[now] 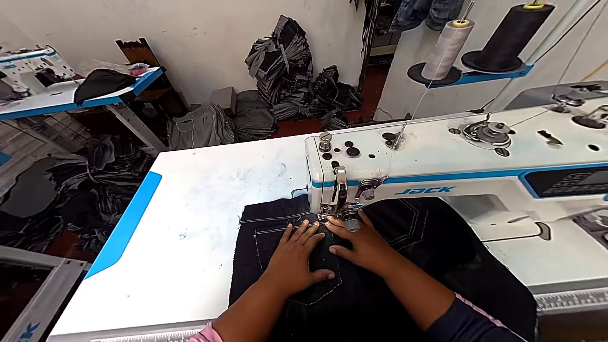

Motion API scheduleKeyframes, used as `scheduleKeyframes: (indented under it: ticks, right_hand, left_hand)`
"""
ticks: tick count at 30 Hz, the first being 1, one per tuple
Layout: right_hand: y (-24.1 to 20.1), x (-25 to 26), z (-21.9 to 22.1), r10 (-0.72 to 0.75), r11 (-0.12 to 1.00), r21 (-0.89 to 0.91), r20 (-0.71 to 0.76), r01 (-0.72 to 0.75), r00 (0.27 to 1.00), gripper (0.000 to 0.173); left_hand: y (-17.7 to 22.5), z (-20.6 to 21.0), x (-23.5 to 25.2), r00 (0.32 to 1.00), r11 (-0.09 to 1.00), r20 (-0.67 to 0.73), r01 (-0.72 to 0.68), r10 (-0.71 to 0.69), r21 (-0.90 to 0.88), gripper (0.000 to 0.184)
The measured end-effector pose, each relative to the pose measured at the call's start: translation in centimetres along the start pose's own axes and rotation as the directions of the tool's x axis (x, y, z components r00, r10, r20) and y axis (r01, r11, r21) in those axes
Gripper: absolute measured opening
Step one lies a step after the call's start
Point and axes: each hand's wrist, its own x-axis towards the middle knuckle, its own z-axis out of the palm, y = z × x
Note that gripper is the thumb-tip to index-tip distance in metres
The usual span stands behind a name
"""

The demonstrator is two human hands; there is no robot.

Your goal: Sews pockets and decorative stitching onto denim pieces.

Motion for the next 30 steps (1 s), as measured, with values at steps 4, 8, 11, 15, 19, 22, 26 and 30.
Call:
scheduleKeyframes:
  ticks: [4,8,11,15,19,22,26,30]
  right_hand:
    - [0.0,0.5,-0.1,-0.013,1.000,-0.013,0.010,0.014,1.000,0.057]
    - [0.0,0.6,-0.4,-0.012,1.000,0.003,0.030,0.012,0.999,0.058]
    - [-0.2,0.7,-0.7,-0.001,1.000,-0.008,0.057,0.002,0.998,0.059]
    - [-4.0,-1.5,-1.1,0.166,0.982,-0.116,0.162,-0.148,0.973,0.055]
    - [-4.6,-6.0,3.1,0.034,0.988,-0.147,-0.123,-0.052,0.992,0.049]
    - [-2.8,-5.6,3.7,-0.055,0.995,-0.096,-0.244,0.032,0.968,0.045]
    - [-1.4,-3.2,2.7,-0.084,0.996,-0.050,-0.247,0.073,0.965,0.043]
    - [0.2,-1.4,2.4,-0.116,0.993,-0.045,-0.266,0.108,0.957,0.042]
  left_hand:
    - [-0.1,-0.1,0.0,1.000,1.000,0.017,0.024,-0.024,0.005,0.089]
    - [-0.2,-0.1,-0.1,1.000,1.000,0.009,0.013,-0.013,-0.003,0.089]
    - [-0.9,0.6,-0.5,0.994,0.996,-0.085,-0.070,0.065,-0.062,0.081]
    - [-1.0,0.4,-0.5,0.993,0.992,-0.086,-0.089,0.081,-0.090,0.079]
    - [-1.3,-0.6,0.0,0.998,0.993,-0.032,-0.056,0.053,-0.103,0.080]
    - [-1.9,-1.0,1.2,1.000,0.995,-0.012,-0.029,0.028,-0.093,0.078]
    - [-2.7,-1.7,2.7,0.998,0.998,-0.058,-0.036,0.032,-0.060,0.076]
    - [-3.4,-2.0,4.0,0.994,0.998,-0.107,-0.039,0.034,-0.041,0.073]
